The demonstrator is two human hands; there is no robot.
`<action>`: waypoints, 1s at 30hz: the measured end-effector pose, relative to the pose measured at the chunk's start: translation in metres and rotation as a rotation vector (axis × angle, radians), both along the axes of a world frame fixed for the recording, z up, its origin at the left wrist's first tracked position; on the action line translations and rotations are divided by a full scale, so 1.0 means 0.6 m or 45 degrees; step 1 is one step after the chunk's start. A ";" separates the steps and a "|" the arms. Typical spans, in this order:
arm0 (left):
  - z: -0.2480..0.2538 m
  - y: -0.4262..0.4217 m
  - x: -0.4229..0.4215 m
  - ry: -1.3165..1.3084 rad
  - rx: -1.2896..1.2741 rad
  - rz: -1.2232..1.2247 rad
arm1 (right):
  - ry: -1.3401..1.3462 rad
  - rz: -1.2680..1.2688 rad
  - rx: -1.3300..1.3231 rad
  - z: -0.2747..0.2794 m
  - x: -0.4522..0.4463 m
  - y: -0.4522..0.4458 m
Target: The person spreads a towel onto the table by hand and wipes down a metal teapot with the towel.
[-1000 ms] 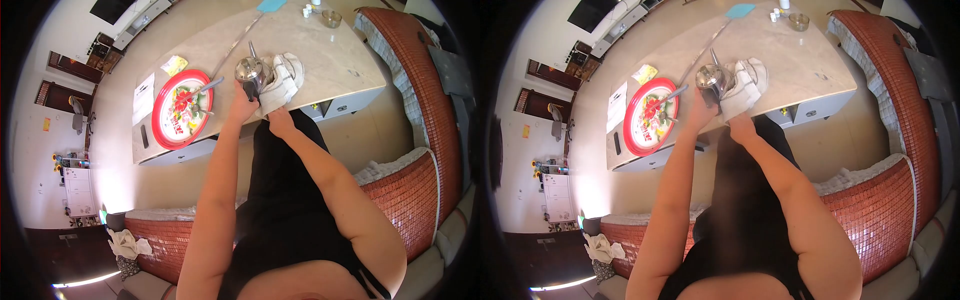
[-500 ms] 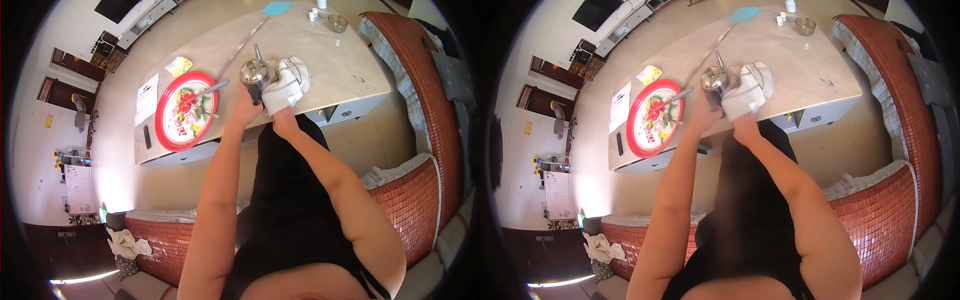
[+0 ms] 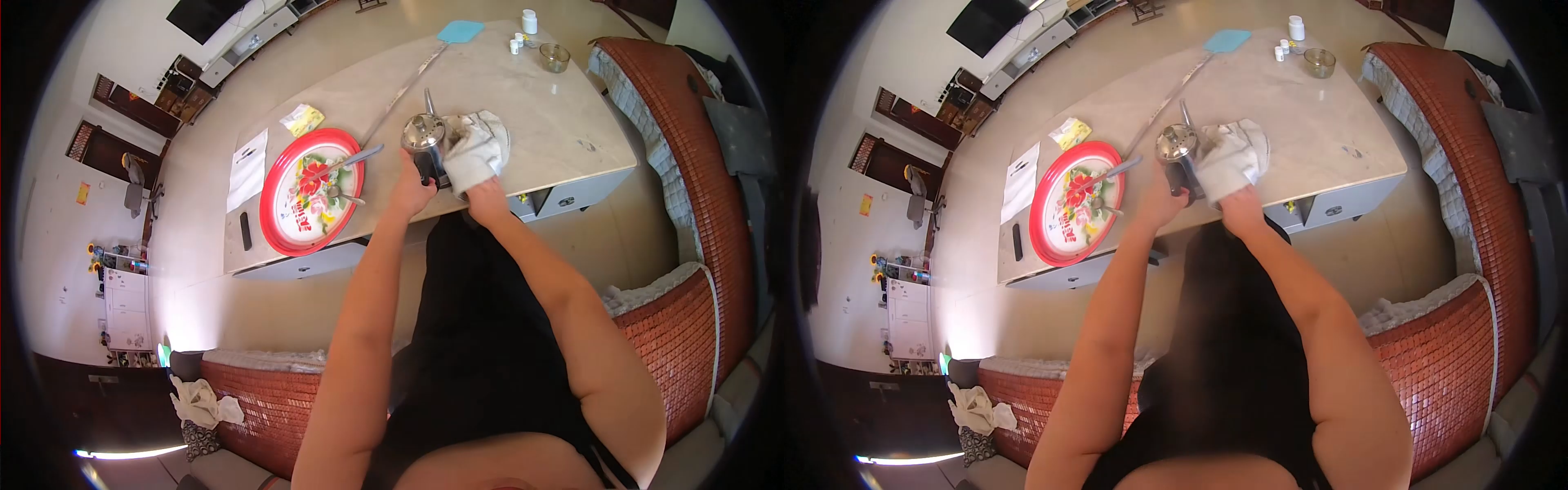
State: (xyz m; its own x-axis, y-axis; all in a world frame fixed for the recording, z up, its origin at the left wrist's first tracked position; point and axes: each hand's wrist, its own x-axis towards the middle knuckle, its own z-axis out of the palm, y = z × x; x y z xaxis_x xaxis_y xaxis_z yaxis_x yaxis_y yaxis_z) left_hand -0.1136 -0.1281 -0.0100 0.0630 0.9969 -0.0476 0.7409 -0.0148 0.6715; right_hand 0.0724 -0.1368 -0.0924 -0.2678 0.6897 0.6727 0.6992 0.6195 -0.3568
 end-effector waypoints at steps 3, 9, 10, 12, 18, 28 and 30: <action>0.009 -0.015 0.010 0.033 0.082 -0.020 | -0.175 0.092 -0.388 0.061 -0.036 0.040; 0.012 -0.008 0.005 0.053 0.068 -0.043 | 0.138 0.082 -0.008 0.048 -0.049 0.043; 0.017 -0.011 0.008 0.077 0.051 -0.028 | 0.115 0.091 -0.039 0.038 -0.039 0.037; 0.025 -0.014 0.010 0.134 0.014 -0.007 | 0.078 0.101 -0.102 0.019 -0.022 0.023; 0.022 -0.011 0.009 -0.064 -0.055 -0.010 | 0.038 0.140 -0.233 0.043 -0.022 0.026; 0.032 -0.018 0.011 0.030 -0.022 0.003 | -0.063 0.116 -0.161 -0.025 -0.021 0.000; 0.026 -0.014 0.011 0.044 -0.006 0.014 | -0.077 0.077 -0.172 -0.039 -0.021 -0.003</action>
State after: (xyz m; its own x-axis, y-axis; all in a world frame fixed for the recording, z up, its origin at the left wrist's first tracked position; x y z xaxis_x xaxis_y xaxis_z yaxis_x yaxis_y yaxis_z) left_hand -0.1068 -0.1365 0.0055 0.0504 0.9973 -0.0540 0.7639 -0.0037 0.6453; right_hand 0.0596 -0.1387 -0.1156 -0.3486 0.7541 0.5567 0.6848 0.6104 -0.3981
